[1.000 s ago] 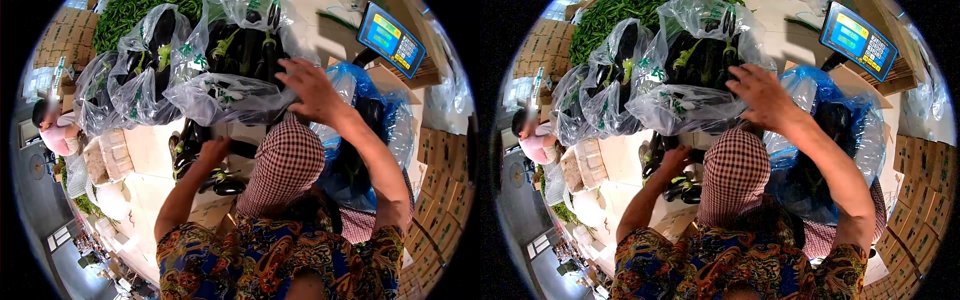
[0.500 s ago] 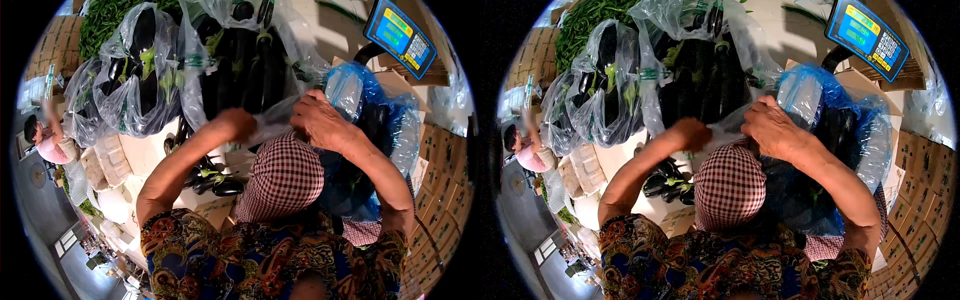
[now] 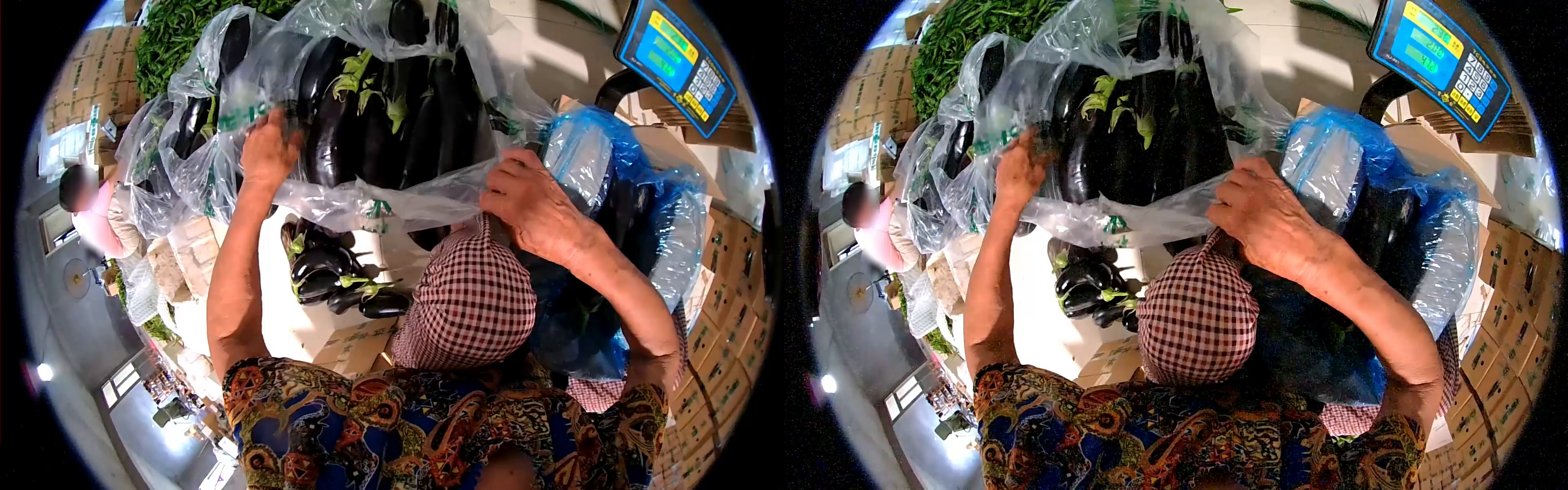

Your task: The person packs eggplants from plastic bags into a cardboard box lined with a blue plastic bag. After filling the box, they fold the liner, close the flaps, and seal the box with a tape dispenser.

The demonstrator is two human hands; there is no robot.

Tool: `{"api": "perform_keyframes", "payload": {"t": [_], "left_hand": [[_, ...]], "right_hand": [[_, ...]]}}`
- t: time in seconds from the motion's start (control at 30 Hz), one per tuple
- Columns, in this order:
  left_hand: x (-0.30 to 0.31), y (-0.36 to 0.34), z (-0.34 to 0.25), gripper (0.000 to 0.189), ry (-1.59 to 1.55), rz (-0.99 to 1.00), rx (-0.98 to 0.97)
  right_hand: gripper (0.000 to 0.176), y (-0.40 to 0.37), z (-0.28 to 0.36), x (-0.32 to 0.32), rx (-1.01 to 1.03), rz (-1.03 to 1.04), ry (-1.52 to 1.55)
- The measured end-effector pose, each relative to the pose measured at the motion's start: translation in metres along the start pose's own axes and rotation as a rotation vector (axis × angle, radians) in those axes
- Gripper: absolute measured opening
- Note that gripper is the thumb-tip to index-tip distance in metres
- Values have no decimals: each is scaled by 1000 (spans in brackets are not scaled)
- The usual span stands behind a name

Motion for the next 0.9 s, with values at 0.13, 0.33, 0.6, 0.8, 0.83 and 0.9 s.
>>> {"api": "perform_keyframes", "payload": {"t": [0.13,0.33,0.6,0.8,0.83,0.9], "left_hand": [[-16,-23,5,39,-116,73,-16],[-2,7,-51,53,-193,-160,-89],[-31,51,-78,40,-836,232,-164],[-42,99,-34,50,-24,-227,-9],[-45,101,-38,51,41,-216,14],[-43,110,-45,54,69,-170,-29]], "right_hand": [[17,1,-1,-4,-5,-18,5],[15,6,-6,-5,-35,64,49],[38,25,-39,3,-233,-33,37],[36,52,-57,12,-157,-110,-7],[35,54,-57,16,-143,-147,-1],[33,52,-60,20,-176,-168,53]]}}
Point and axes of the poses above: each hand's wrist, its own y-axis towards the middle knuckle, its own x-axis out of the back of the hand, z = x × y, the point moved 10 cm from there along y, towards the middle knuckle, and after that the axes turned 9 degrees about y, right-handed, at the moved point
